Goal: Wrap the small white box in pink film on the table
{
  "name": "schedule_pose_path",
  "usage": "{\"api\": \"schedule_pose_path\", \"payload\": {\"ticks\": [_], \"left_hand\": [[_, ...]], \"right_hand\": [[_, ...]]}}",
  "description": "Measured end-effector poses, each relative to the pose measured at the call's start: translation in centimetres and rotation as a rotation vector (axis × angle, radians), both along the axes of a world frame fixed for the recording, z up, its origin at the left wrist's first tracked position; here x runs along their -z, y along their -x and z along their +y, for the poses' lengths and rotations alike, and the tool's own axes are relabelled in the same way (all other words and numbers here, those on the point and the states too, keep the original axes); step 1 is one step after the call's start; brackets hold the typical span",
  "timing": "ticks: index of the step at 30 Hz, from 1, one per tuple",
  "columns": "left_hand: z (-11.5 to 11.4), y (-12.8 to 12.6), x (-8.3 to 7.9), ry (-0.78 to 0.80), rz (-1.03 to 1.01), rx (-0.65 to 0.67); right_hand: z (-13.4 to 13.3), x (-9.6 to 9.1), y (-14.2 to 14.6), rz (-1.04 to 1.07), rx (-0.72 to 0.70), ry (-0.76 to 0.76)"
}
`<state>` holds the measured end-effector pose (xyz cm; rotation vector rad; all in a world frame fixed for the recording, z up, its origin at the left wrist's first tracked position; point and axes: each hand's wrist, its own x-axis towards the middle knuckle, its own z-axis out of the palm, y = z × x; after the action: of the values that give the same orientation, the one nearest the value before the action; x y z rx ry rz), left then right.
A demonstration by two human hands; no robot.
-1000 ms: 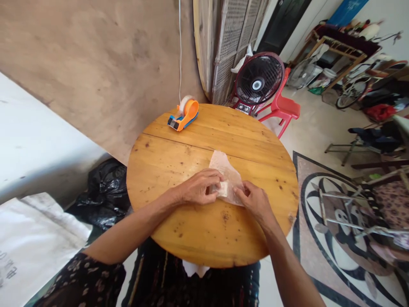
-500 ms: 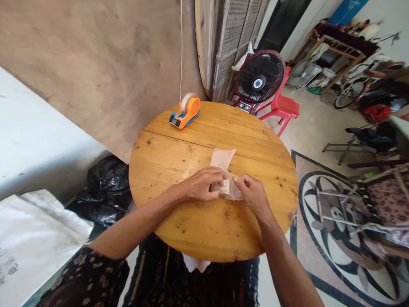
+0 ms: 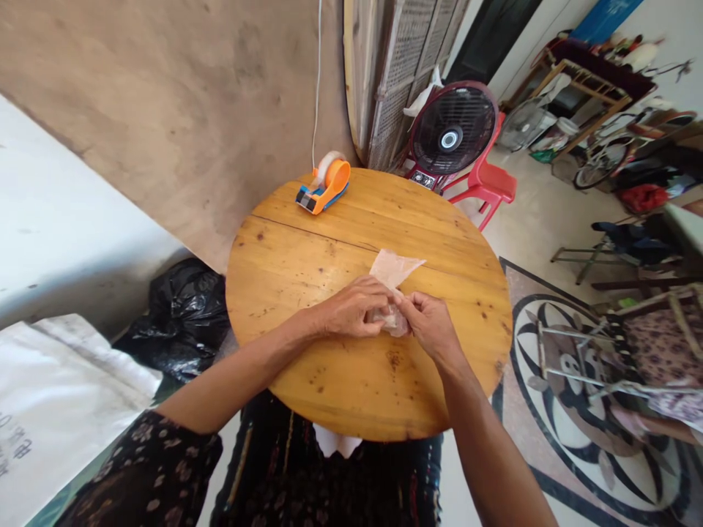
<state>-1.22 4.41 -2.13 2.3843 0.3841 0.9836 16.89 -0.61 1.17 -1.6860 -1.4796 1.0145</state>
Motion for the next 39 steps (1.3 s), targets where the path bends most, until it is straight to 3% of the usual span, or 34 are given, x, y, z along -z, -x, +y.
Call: {"api": "schedule_pose_path", "payload": {"ticks": [6,20,24,29,39], "left_hand": [[-0.2,0.2,-0.1,-0.03,0.059,-0.046],[-0.4,0.5,-0.4,-0.075,0.162,-0.059],[-0.5,0.7,-0.5,-0.082,0.141,-0.079],[-0.9,1.0,-0.8,-0.078,0.18,-0.151],[-0.7,0.9,-0.5,-0.019,0.149,-0.053]], "right_hand": [[0.2,-0.9,0.2,-0.137,-0.067,0.035],[0.8,-1.4,0.6,0.047,-0.021,0.161],[-0.2,-1.5,0.3,0.086,-0.041,0.156],[-2.3,-1.8,0.2,0.051,-0.048,0.019],[-5.5,-1.0,1.0,0.127,0.017,-0.043]]}}
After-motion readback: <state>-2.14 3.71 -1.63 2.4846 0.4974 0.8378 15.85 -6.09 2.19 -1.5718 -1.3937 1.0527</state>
